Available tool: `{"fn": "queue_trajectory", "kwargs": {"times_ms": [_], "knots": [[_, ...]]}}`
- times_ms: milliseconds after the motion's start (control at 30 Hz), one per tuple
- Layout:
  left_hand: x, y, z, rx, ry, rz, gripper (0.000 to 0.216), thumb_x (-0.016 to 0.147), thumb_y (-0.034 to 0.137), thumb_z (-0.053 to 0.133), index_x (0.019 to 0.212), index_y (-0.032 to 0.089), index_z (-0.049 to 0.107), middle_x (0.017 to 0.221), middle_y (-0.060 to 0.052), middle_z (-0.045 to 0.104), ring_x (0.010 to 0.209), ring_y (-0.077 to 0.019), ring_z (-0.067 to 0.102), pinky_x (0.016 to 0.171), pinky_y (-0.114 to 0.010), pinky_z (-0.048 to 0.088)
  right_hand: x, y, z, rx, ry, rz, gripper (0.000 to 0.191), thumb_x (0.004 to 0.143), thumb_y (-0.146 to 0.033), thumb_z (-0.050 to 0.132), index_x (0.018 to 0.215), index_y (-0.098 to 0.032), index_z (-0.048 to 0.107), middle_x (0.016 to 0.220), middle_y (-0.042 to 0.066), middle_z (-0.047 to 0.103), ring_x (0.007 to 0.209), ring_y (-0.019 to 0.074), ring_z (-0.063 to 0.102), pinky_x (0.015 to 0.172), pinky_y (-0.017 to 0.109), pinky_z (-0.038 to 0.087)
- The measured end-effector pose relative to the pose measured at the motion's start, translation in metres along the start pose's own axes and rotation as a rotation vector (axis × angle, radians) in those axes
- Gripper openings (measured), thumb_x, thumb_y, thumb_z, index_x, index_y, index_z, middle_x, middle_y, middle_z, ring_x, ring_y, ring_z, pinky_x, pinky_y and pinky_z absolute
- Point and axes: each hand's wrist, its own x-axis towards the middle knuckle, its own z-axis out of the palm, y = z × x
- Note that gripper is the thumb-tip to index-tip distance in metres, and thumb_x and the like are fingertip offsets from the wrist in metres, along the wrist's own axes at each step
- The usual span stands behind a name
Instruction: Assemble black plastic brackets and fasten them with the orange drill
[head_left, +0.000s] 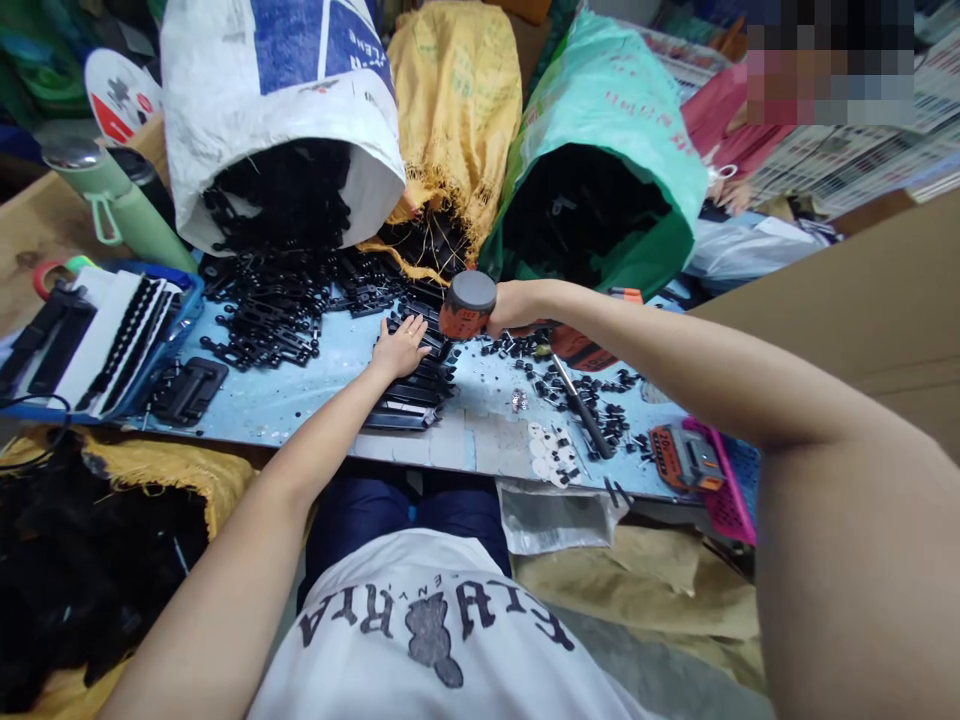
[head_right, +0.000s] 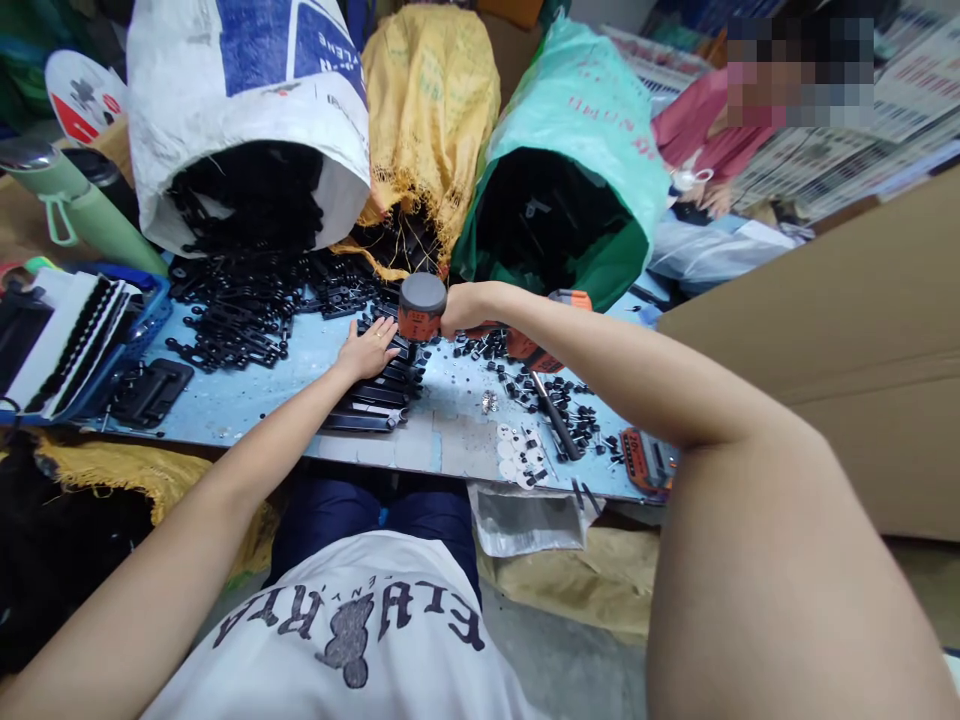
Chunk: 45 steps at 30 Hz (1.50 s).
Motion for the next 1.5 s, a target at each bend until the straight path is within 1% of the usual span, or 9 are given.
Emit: {"fn": "queue_trajectory", "kwargs": {"times_ms": [133, 367, 533, 700, 833, 1000, 1200, 1333, 1500], "knots": [[-0.014, 0.006, -0.007, 0.002, 0.009, -0.011, 0.056, 0.094, 0.039, 0.026, 0.144, 0.014, 0.023, 0.152, -0.01, 0.018, 0.141, -0.0249, 0.012, 0.109, -0.06, 0.004, -0.012, -0.009, 0.005, -0.104, 0.052, 0.024, 0.015, 0.063, -0.024, 0.065, 0.074, -0.013, 0.069, 0.06, 0.005, 0.061, 0.062, 0.0198, 0.061, 0.054, 0.027, 0.044], [-0.077, 0.036, 0.006, -0.095, 0.012, -0.004, 0.069, 0.092, 0.053, 0.02, 0.14, 0.003, 0.031, 0.149, -0.017, 0.024, 0.139, -0.0263, 0.017, 0.113, -0.042, 0.017, -0.023, -0.016, 0.02, -0.126, 0.065, -0.01, 0.017, 0.059, -0.028, 0.068, 0.071, -0.017, 0.069, 0.06, 0.004, 0.061, 0.065, 0.0211, 0.061, 0.055, 0.028, 0.043], [-0.089, 0.043, 0.013, -0.078, 0.05, -0.01, 0.076, 0.089, 0.06, 0.022, 0.139, 0.003, 0.031, 0.15, -0.016, 0.023, 0.14, -0.0254, 0.016, 0.114, -0.04, 0.013, -0.02, -0.019, 0.026, -0.089, 0.091, -0.026, 0.022, 0.058, -0.025, 0.069, 0.078, -0.017, 0.069, 0.067, 0.004, 0.064, 0.065, 0.0204, 0.061, 0.055, 0.028, 0.043], [-0.106, 0.045, 0.021, -0.073, 0.04, 0.048, 0.085, 0.083, 0.066, 0.032, 0.141, 0.004, 0.028, 0.15, -0.018, 0.021, 0.141, -0.0277, 0.012, 0.114, -0.044, 0.012, -0.047, -0.029, 0.031, -0.188, 0.093, -0.002, 0.026, 0.063, -0.03, 0.065, 0.084, -0.016, 0.07, 0.075, 0.007, 0.067, 0.07, 0.0216, 0.063, 0.056, 0.027, 0.043], [-0.124, 0.047, 0.032, 0.015, 0.129, 0.09, 0.08, 0.083, 0.055, 0.045, 0.143, 0.008, 0.023, 0.151, -0.016, 0.019, 0.141, -0.0273, 0.007, 0.114, -0.048, 0.004, -0.063, -0.038, 0.037, -0.245, 0.045, -0.031, 0.026, 0.062, -0.03, 0.065, 0.084, -0.017, 0.071, 0.079, 0.007, 0.068, 0.075, 0.0227, 0.064, 0.059, 0.027, 0.043], [-0.125, 0.048, 0.036, 0.052, 0.153, 0.089, 0.075, 0.085, 0.049, 0.046, 0.144, 0.009, 0.022, 0.15, -0.016, 0.02, 0.141, -0.026, 0.008, 0.114, -0.048, 0.005, -0.064, -0.043, 0.044, -0.206, -0.006, 0.021, 0.025, 0.063, -0.026, 0.064, 0.086, -0.018, 0.07, 0.076, 0.005, 0.067, 0.071, 0.0215, 0.064, 0.058, 0.027, 0.044], [-0.126, 0.05, 0.032, -0.045, 0.18, 0.087, 0.07, 0.084, 0.043, 0.052, 0.14, 0.007, 0.03, 0.146, -0.019, 0.031, 0.141, -0.0271, 0.013, 0.114, -0.048, 0.006, -0.077, -0.048, 0.052, -0.203, 0.117, -0.001, 0.03, 0.062, -0.033, 0.067, 0.086, -0.016, 0.069, 0.083, 0.012, 0.067, 0.082, 0.0296, 0.064, 0.063, 0.033, 0.045], [-0.129, 0.049, 0.032, -0.116, 0.148, 0.086, 0.061, 0.082, 0.037, 0.056, 0.136, 0.012, 0.041, 0.14, -0.019, 0.041, 0.14, -0.0289, 0.017, 0.115, -0.048, 0.003, -0.081, -0.061, 0.055, -0.209, 0.048, -0.093, 0.025, 0.061, -0.03, 0.067, 0.082, -0.017, 0.069, 0.08, 0.011, 0.067, 0.08, 0.0295, 0.064, 0.063, 0.033, 0.045], [-0.127, 0.046, 0.034, -0.048, 0.133, 0.112, 0.062, 0.083, 0.042, 0.053, 0.136, 0.012, 0.04, 0.144, -0.018, 0.036, 0.14, -0.0277, 0.016, 0.115, -0.047, 0.002, -0.087, -0.061, 0.068, -0.198, 0.053, -0.117, 0.023, 0.062, -0.024, 0.064, 0.083, -0.014, 0.068, 0.082, 0.013, 0.068, 0.078, 0.029, 0.064, 0.061, 0.032, 0.045]]}}
